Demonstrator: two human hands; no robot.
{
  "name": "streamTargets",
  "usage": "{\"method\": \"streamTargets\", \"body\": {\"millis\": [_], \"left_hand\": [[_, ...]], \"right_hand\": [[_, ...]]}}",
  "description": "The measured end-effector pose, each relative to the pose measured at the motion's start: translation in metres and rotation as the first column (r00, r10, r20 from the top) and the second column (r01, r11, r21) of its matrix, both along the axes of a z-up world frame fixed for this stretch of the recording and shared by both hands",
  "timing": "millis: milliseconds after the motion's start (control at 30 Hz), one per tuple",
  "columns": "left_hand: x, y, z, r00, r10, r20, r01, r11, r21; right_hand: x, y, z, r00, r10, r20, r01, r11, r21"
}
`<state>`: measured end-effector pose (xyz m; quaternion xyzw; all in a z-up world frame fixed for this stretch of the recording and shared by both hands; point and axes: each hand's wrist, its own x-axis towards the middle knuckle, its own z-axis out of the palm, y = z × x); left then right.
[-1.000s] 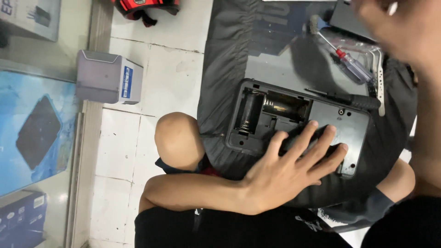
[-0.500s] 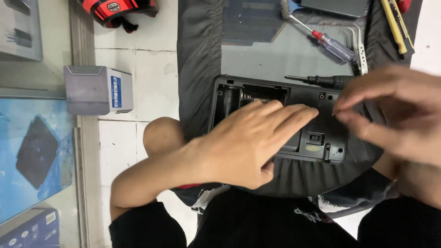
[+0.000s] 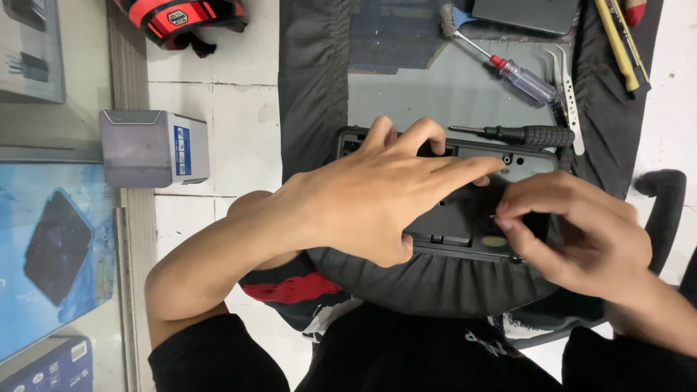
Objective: Disassembling an electronic device and removing batteries using a screwdriver and tweezers
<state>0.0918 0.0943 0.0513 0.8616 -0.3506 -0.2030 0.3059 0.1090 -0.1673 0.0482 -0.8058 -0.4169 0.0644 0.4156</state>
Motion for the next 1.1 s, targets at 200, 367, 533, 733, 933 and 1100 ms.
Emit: {"method": "streamTargets", "body": {"millis": [200,367,533,733,933,1100], "left_hand": [[-0.013,0.001,-0.005,0.994,0.041,0.099,-0.036,0.998,-0.047],[-0.035,-0.006,-0.009,0.963,0.096,0.251,-0.095,0.995,-0.014],[-0.078,-0.033,-0.014,0.714,0.332,0.616,-0.352,0.931,-0.094],[-0.108,-0.065,-0.035,0.584,0.326,0.743,-0.599,0.791,0.125],[-0.113,-0.078,-0.044,0.505,0.366,0.782,-0.697,0.707,0.119],[-0.115,-0.085,-0.047,0.477,0.359,0.802,-0.727,0.673,0.131]], "right_hand": [[-0.002,-0.009,-0.022,0.995,-0.093,0.020,0.094,0.995,-0.029],[-0.004,-0.014,-0.036,0.975,-0.107,-0.196,0.133,0.984,0.120],[-0.001,-0.011,-0.040,0.936,-0.067,-0.347,0.171,0.945,0.279],[-0.002,-0.010,-0.038,0.915,-0.101,-0.391,0.207,0.948,0.241],[-0.004,-0.009,-0.037,0.943,-0.149,-0.297,0.219,0.951,0.220],[-0.003,-0.006,-0.029,0.929,-0.194,-0.317,0.234,0.968,0.095]]}}
